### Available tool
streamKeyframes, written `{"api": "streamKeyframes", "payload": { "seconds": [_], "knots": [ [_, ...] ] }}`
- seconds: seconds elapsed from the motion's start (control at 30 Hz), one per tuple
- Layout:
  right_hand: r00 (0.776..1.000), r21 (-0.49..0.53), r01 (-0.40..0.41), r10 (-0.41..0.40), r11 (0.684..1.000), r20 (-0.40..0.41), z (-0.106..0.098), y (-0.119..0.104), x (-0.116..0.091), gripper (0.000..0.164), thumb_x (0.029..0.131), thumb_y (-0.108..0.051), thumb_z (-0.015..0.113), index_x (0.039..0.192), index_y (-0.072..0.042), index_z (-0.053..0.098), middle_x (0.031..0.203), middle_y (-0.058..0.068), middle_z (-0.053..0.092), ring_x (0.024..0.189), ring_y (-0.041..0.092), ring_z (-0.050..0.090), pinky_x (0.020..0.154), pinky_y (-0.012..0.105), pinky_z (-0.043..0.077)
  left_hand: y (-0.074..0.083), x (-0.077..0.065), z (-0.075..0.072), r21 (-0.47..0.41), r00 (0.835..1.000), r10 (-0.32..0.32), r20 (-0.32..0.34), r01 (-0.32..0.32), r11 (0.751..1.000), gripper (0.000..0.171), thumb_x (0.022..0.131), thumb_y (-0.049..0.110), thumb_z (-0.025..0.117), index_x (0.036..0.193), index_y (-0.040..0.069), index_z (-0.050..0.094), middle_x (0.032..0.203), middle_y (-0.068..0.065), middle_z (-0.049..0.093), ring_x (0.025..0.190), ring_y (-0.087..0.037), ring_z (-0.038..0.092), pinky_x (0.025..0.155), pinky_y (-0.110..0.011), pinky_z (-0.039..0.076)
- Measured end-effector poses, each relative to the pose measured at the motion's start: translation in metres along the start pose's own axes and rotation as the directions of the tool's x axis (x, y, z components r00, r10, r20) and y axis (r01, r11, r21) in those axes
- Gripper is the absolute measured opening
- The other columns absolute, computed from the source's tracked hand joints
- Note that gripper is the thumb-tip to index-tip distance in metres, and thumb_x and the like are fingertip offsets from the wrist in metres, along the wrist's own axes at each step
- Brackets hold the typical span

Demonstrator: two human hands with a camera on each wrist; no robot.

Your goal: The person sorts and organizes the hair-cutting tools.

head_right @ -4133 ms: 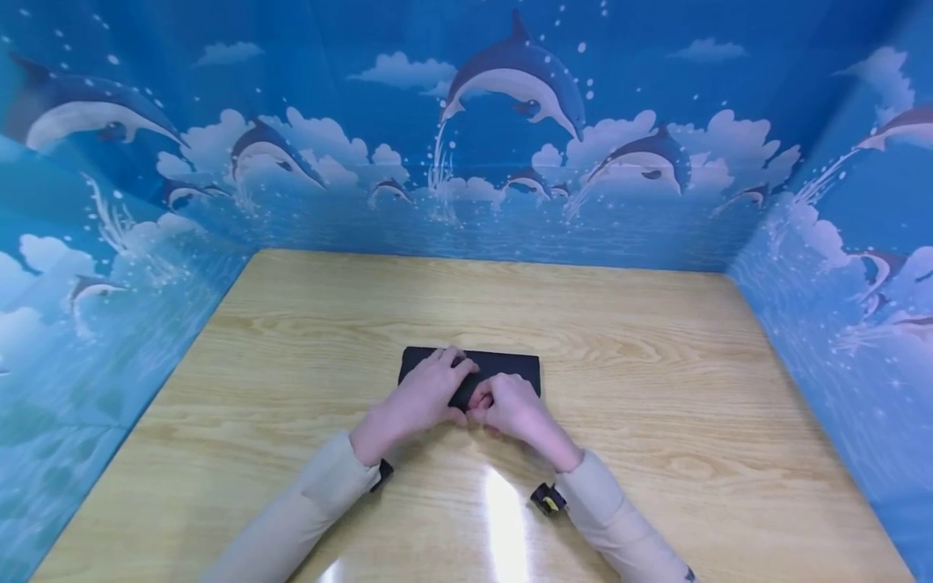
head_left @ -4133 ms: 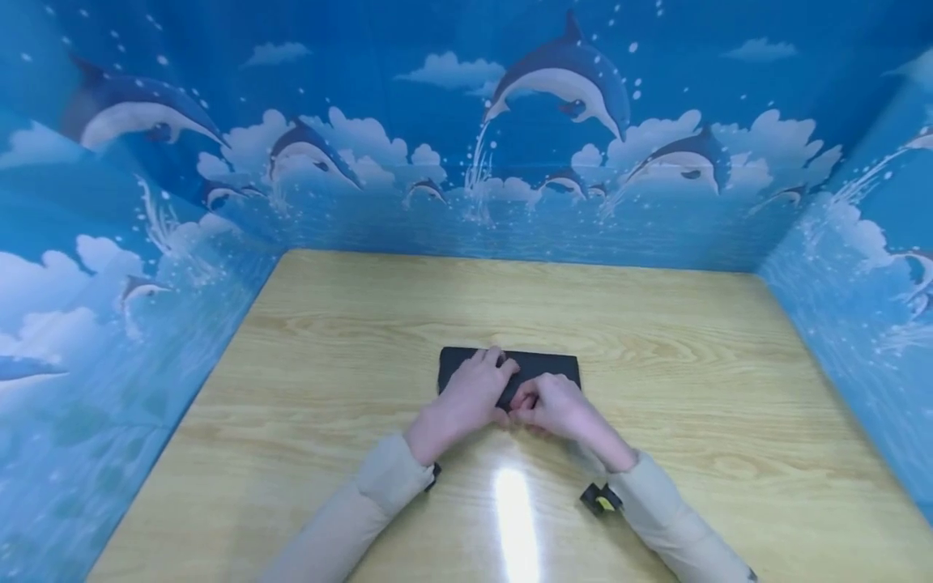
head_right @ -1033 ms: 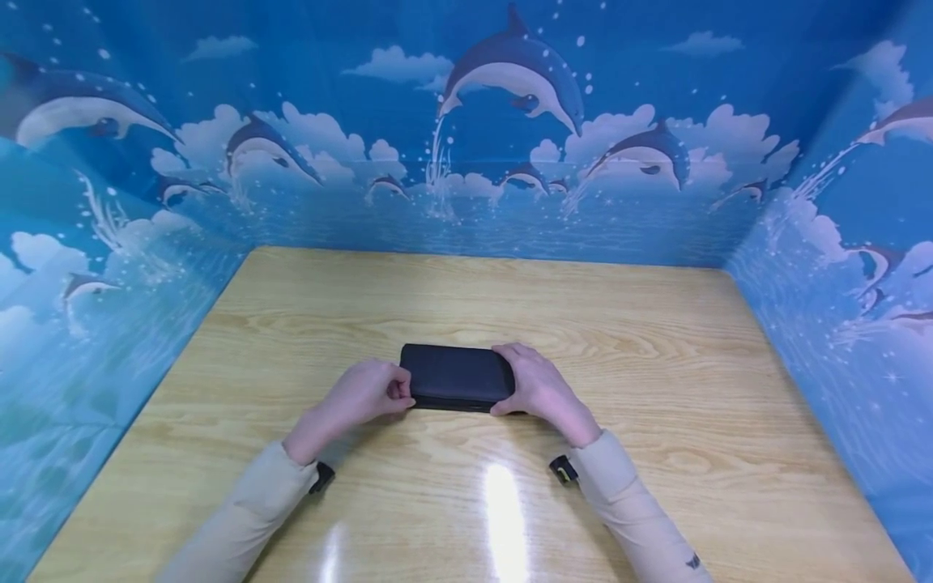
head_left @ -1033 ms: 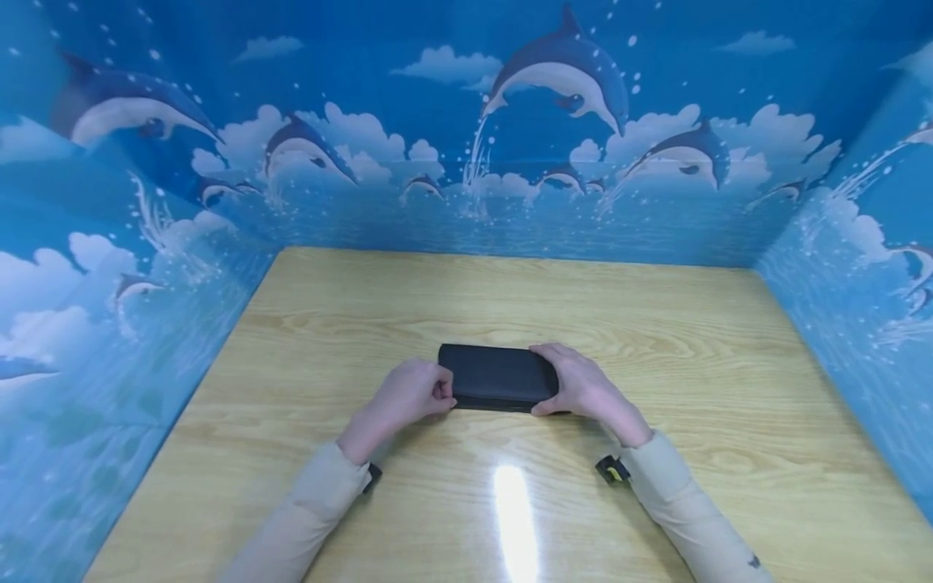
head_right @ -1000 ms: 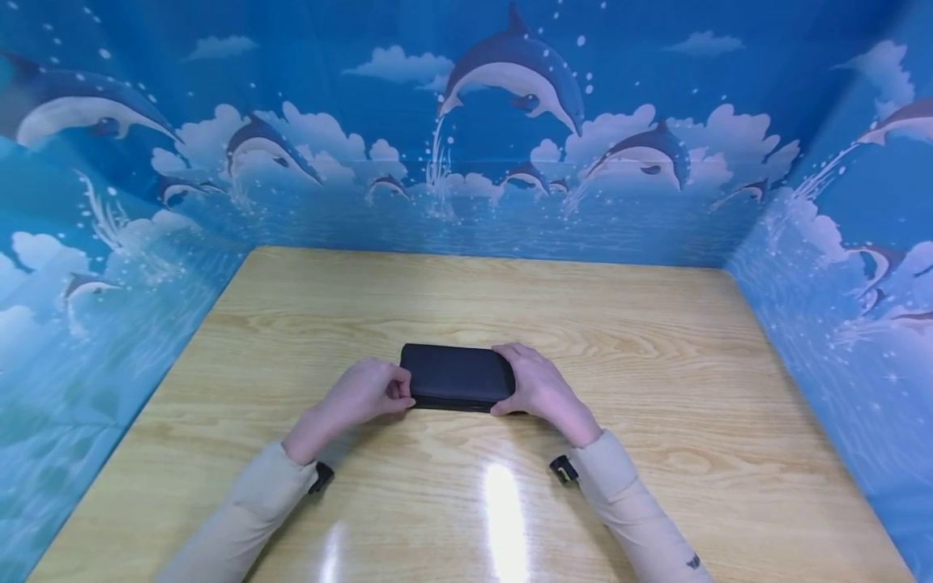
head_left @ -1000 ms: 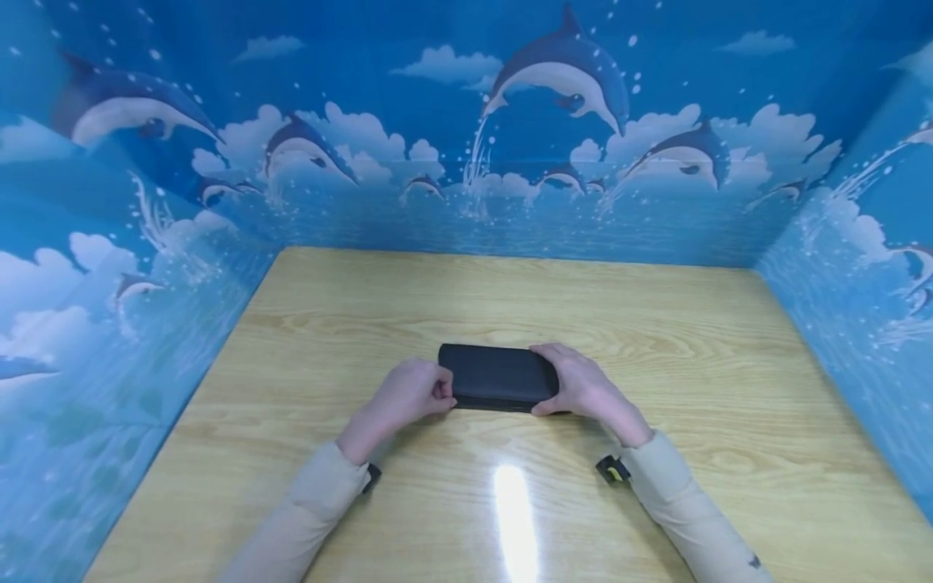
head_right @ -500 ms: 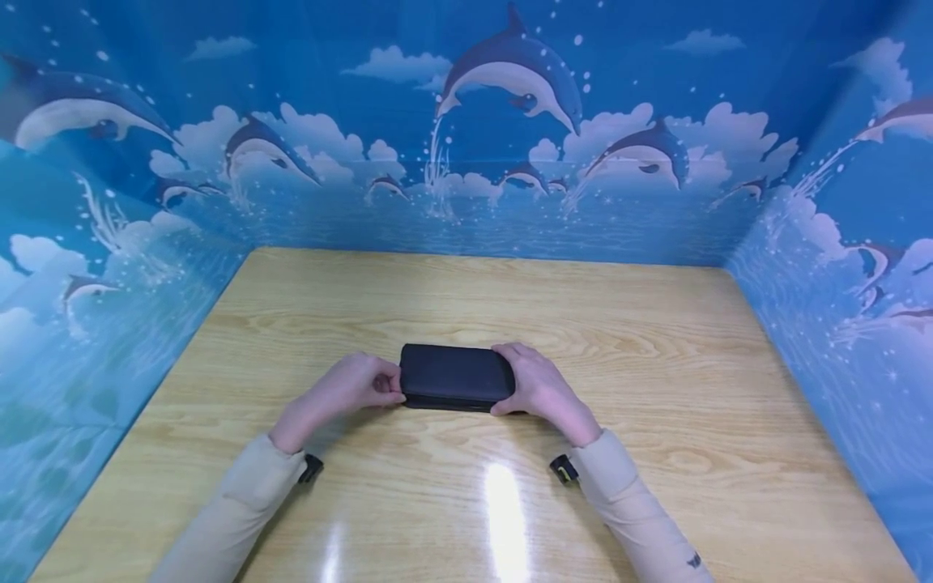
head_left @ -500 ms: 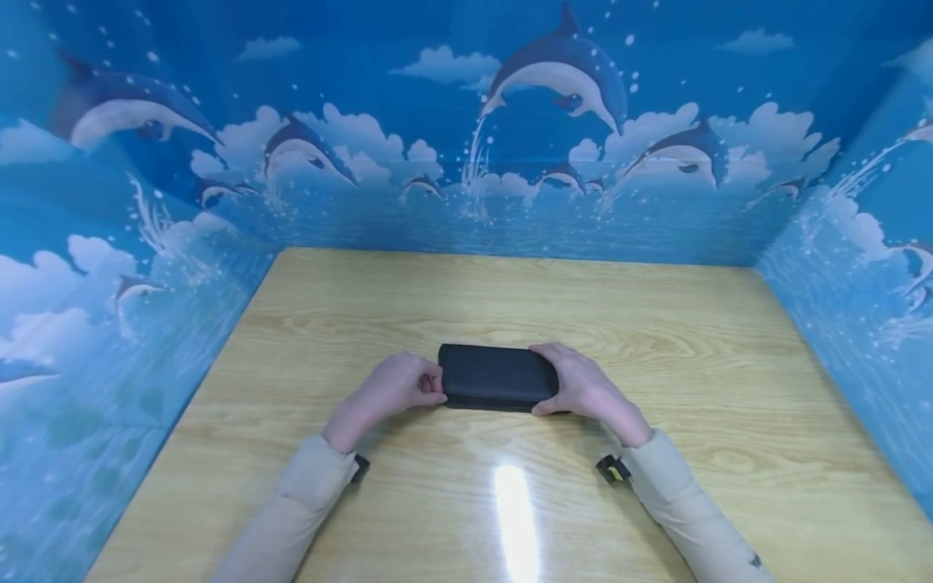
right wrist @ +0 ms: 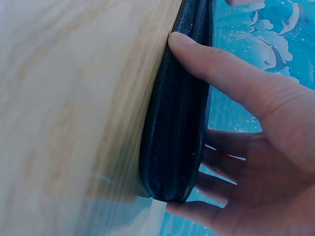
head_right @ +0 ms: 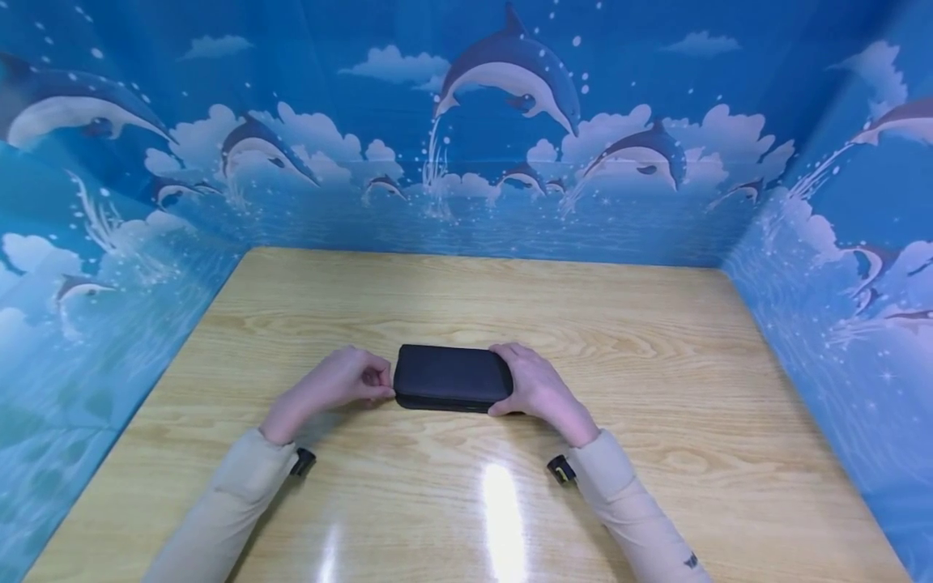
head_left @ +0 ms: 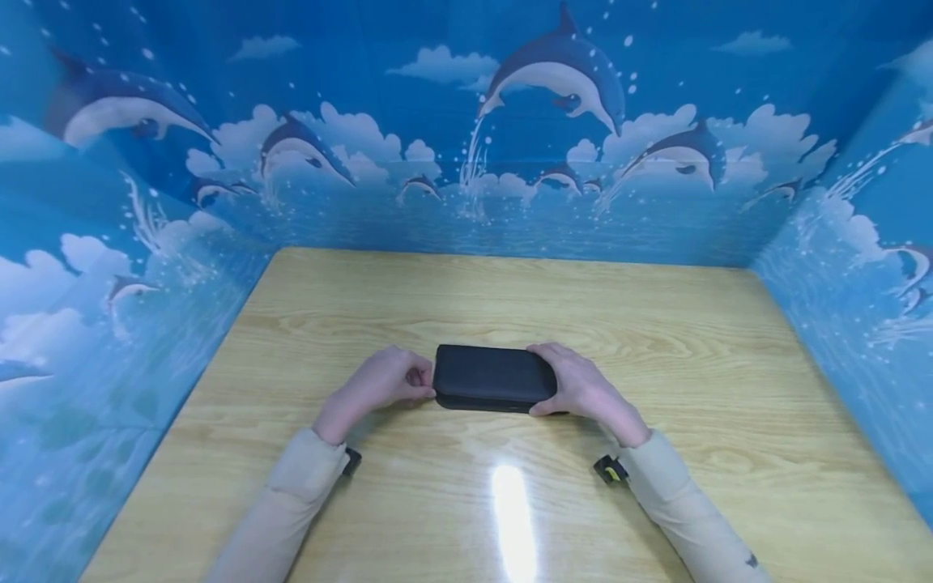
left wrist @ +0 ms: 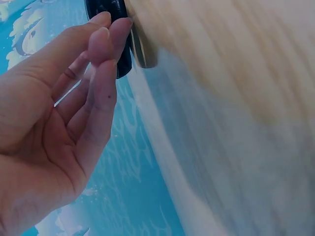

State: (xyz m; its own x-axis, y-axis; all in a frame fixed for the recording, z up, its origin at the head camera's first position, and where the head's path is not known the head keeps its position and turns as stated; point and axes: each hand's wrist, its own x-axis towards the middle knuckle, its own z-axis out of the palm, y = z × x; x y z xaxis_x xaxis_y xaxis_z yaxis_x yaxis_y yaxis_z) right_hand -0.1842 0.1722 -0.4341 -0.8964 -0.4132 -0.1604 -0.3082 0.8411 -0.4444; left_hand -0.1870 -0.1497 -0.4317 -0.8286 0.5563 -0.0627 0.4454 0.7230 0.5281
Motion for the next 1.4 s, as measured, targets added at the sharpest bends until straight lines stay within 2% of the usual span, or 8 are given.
{"api": "streamKeyframes", "payload": {
  "seconds": [0.17, 0.4, 0.67, 1.03, 1.4],
  "knots": [
    [1.0, 0.002, 0.009, -0.009, 1.0, -0.004, -0.001, 0.0, -0.002, 0.098, 0.073, -0.029, 0.093, 0.153, -0.008, 0.041, 0.154, 0.02, 0.043, 0.139, 0.045, 0.041, 0.11, 0.063, 0.038, -0.004, 0.002, -0.003, 0.002, 1.0, 0.024, 0.001, -0.024, 1.0, 0.021, 0.086, 0.02, 0.082, 0.071, 0.019, 0.067, 0.067, 0.014, 0.066, 0.061, 0.0, 0.06, 0.063, -0.023, 0.053],
    [1.0, 0.0, 0.013, -0.013, 1.0, -0.003, -0.001, -0.001, -0.002, 0.098, 0.073, -0.029, 0.093, 0.154, -0.008, 0.04, 0.155, 0.021, 0.042, 0.14, 0.045, 0.041, 0.11, 0.062, 0.038, -0.01, 0.005, -0.01, -0.013, 1.0, 0.012, 0.024, -0.012, 1.0, 0.018, 0.086, 0.021, 0.082, 0.073, 0.02, 0.068, 0.07, 0.013, 0.067, 0.066, 0.0, 0.061, 0.068, -0.024, 0.054],
    [1.0, -0.004, 0.013, -0.013, 1.0, -0.003, -0.003, -0.002, -0.004, 0.098, 0.073, -0.029, 0.093, 0.154, -0.008, 0.04, 0.155, 0.022, 0.041, 0.14, 0.046, 0.041, 0.11, 0.063, 0.038, -0.018, 0.01, -0.015, -0.082, 0.999, 0.003, 0.039, 0.0, 0.997, 0.016, 0.088, 0.02, 0.08, 0.077, 0.016, 0.069, 0.069, 0.005, 0.068, 0.062, -0.01, 0.064, 0.063, -0.025, 0.052],
    [0.999, -0.015, 0.03, -0.03, 0.999, -0.01, -0.001, 0.001, -0.003, 0.098, 0.072, -0.031, 0.094, 0.153, -0.009, 0.042, 0.153, 0.018, 0.045, 0.138, 0.044, 0.044, 0.109, 0.061, 0.04, -0.019, 0.018, -0.017, 0.075, 1.0, 0.001, 0.016, -0.002, 0.997, 0.019, 0.087, 0.026, 0.081, 0.076, 0.022, 0.067, 0.072, 0.014, 0.065, 0.069, -0.002, 0.061, 0.069, -0.029, 0.053],
    [0.999, -0.034, 0.045, -0.045, 0.998, -0.018, -0.001, -0.002, -0.003, 0.099, 0.071, -0.03, 0.094, 0.152, -0.008, 0.043, 0.15, 0.018, 0.048, 0.135, 0.043, 0.047, 0.108, 0.061, 0.042, -0.019, 0.026, -0.019, 0.146, 1.0, -0.016, -0.017, 0.018, 0.989, 0.022, 0.089, 0.023, 0.08, 0.075, 0.022, 0.063, 0.076, 0.012, 0.066, 0.071, -0.006, 0.06, 0.068, -0.03, 0.051]
  ]
}}
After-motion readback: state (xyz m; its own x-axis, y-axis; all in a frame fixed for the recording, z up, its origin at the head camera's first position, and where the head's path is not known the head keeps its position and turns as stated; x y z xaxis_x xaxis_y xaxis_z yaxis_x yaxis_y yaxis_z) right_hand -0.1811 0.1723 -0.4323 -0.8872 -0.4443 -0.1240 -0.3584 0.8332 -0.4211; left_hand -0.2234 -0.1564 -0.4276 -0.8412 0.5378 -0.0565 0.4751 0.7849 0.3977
